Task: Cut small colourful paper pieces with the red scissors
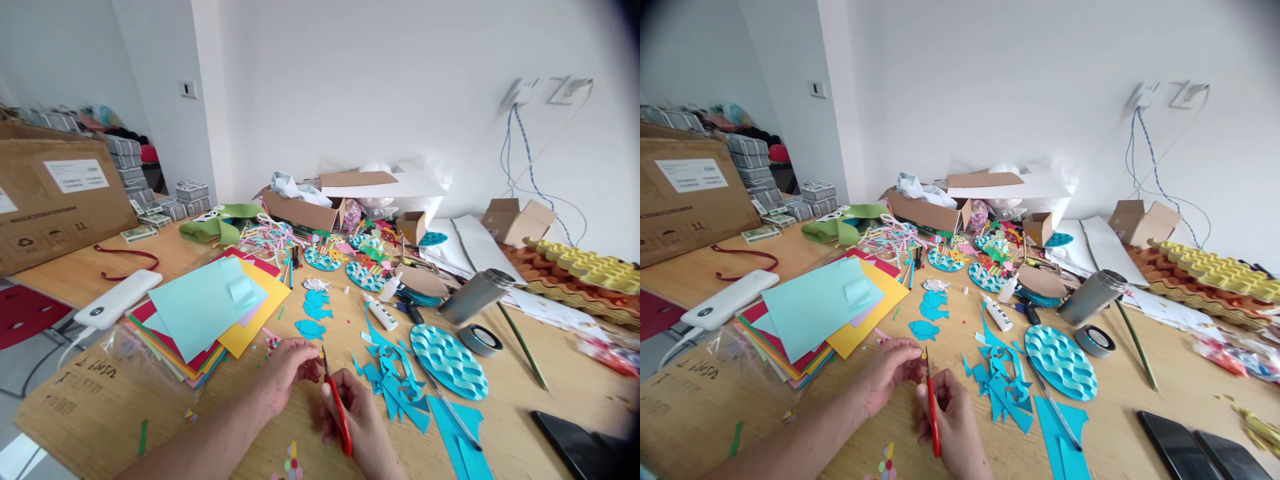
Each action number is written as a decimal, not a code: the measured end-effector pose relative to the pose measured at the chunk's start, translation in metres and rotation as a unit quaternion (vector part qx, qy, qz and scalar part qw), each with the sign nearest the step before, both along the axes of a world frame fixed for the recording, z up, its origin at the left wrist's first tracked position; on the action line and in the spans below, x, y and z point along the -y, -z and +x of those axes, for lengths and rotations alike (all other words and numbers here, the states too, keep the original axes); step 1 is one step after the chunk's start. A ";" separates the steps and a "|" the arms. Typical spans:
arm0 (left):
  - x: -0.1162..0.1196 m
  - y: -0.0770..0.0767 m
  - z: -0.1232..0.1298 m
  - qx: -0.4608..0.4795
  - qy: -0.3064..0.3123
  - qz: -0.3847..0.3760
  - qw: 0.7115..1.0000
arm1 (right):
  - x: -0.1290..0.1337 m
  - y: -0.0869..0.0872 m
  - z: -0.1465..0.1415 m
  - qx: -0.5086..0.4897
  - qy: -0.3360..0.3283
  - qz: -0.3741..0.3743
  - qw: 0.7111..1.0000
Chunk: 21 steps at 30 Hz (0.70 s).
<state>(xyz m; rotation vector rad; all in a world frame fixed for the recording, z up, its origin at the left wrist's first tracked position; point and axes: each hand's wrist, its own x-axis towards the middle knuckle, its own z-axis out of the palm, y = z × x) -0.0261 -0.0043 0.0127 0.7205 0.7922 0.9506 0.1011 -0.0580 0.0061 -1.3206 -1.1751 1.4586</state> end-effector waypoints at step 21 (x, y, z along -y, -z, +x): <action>-0.003 -0.001 -0.002 -0.071 0.007 0.030 0.997 | 0.000 -0.001 0.001 -0.002 -0.005 0.002 1.000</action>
